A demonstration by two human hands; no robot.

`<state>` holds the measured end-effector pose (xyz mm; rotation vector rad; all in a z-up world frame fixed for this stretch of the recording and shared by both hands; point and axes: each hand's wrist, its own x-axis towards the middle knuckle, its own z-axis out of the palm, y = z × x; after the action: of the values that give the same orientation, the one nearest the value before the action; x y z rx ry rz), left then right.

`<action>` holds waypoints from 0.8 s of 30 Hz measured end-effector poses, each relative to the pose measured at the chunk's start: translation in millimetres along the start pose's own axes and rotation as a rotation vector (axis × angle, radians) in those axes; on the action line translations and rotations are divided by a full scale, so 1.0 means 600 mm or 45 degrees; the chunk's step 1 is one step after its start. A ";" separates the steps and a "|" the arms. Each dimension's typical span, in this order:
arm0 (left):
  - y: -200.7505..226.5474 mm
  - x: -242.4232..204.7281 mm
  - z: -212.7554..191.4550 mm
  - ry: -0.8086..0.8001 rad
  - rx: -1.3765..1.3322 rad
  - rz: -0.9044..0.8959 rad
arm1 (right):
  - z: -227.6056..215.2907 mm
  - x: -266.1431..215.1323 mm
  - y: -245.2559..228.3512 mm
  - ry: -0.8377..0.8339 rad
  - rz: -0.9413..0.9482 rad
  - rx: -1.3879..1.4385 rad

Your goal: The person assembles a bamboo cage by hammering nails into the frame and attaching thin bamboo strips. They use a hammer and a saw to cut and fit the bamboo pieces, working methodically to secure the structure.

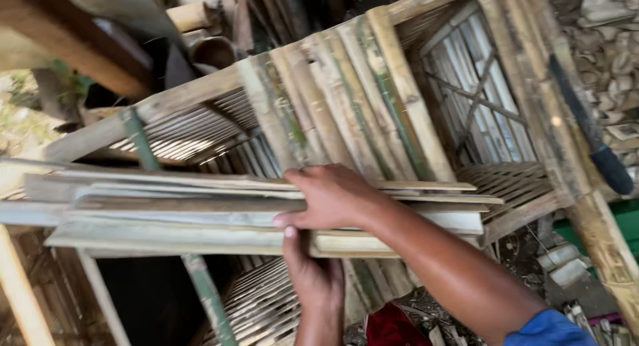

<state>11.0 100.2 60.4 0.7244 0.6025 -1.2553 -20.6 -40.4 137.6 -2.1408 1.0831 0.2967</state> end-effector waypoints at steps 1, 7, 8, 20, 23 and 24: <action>-0.060 0.008 0.028 -0.057 -0.002 -0.040 | -0.032 -0.021 0.053 -0.003 0.061 -0.013; -0.357 0.030 0.156 -0.160 0.065 -0.156 | -0.165 -0.102 0.344 -0.177 0.457 -0.048; -0.391 0.035 0.164 -0.115 0.086 -0.176 | -0.179 -0.111 0.387 -0.168 0.437 -0.073; -0.389 0.088 0.090 -0.534 1.998 0.025 | -0.112 -0.106 0.611 0.563 0.083 -0.375; -0.331 0.080 0.090 -0.498 2.128 0.481 | -0.063 -0.182 0.579 1.040 0.079 -0.112; -0.315 0.080 0.094 -0.567 2.287 0.692 | -0.039 -0.215 0.560 1.190 0.081 0.014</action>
<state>-162.1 -1.1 31.0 1.7806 -1.2721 -1.1153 -364.0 -110.7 52.4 -2.2568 1.6271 -0.7620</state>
